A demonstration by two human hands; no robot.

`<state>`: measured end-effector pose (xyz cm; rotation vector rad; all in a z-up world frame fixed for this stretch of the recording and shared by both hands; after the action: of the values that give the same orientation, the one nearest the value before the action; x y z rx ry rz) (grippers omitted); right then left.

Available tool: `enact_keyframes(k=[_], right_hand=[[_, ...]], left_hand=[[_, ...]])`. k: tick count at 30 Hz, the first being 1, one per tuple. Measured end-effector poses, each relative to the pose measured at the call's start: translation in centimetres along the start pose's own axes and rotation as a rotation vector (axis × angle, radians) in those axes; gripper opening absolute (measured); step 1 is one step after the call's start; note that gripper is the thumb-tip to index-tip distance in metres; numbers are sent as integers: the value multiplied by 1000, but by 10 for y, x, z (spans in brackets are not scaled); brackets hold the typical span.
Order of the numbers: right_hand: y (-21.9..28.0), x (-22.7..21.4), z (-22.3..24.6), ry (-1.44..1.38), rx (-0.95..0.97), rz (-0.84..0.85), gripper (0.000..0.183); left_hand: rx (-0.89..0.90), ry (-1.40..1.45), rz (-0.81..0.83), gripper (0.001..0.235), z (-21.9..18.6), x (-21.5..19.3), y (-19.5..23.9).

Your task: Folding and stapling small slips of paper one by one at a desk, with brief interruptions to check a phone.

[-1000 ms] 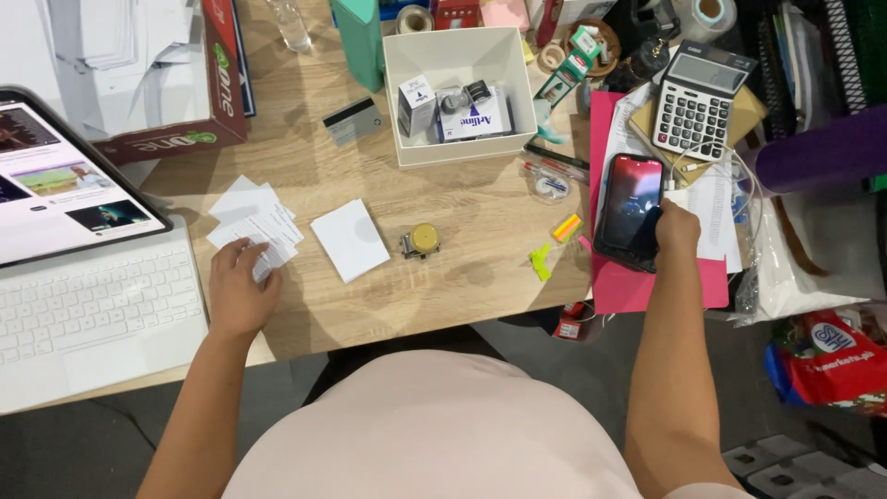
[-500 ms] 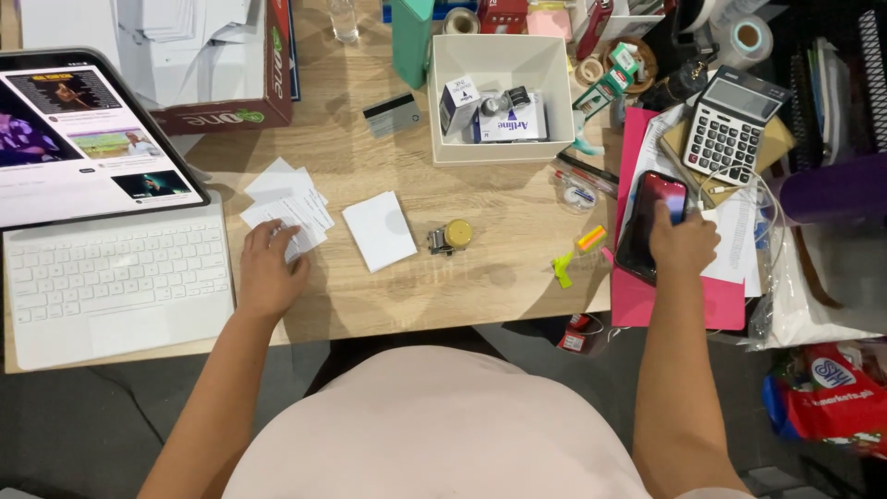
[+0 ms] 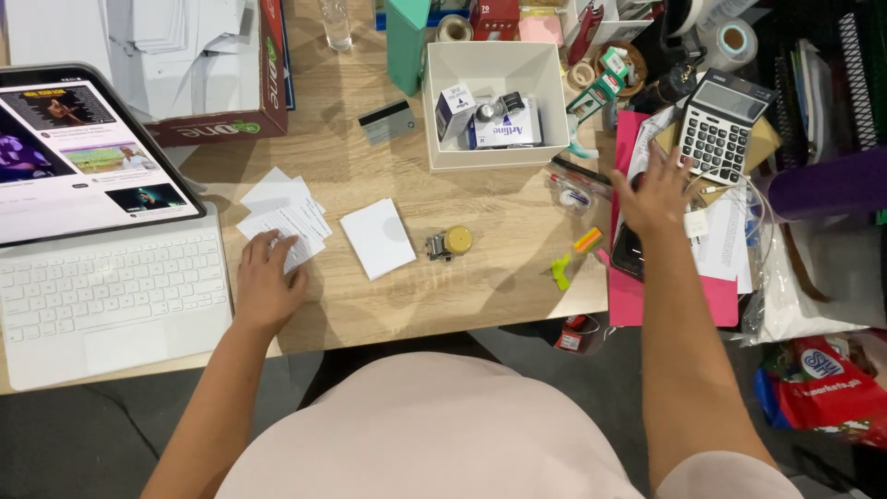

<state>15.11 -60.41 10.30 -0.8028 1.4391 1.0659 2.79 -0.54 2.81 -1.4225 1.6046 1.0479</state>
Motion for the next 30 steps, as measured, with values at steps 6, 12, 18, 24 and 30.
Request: enact_keyframes(k=[6,12,18,24,30], right_hand=[[-19,27,-114,-505,127,-391,60],[-22,83,-161,-557,299,-261,87],[-3,55,-120,-474,313,-226,94],[-7,68,-143,-575,344,-233,88],[35,40,-127,-815,210,-98,97]], left_hand=[[139,101,-147,52,12,12,0],[82,-71,-71,52,16,16,-2],[105,-79,-94,50,19,21,-4],[77,-101,-64,48,16,18,-4],[67,-59,-65,48,7,10,-3]])
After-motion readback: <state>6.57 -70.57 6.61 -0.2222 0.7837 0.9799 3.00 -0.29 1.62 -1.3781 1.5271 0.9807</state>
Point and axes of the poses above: each hand's wrist, its own y-axis away from the middle knuckle, its own x-axis out of the palm, z = x × y, the point moved 3 cm from there along -y, towards the middle knuckle, and after that the axes turned 2 degrees about x, right-handed, at the moved point
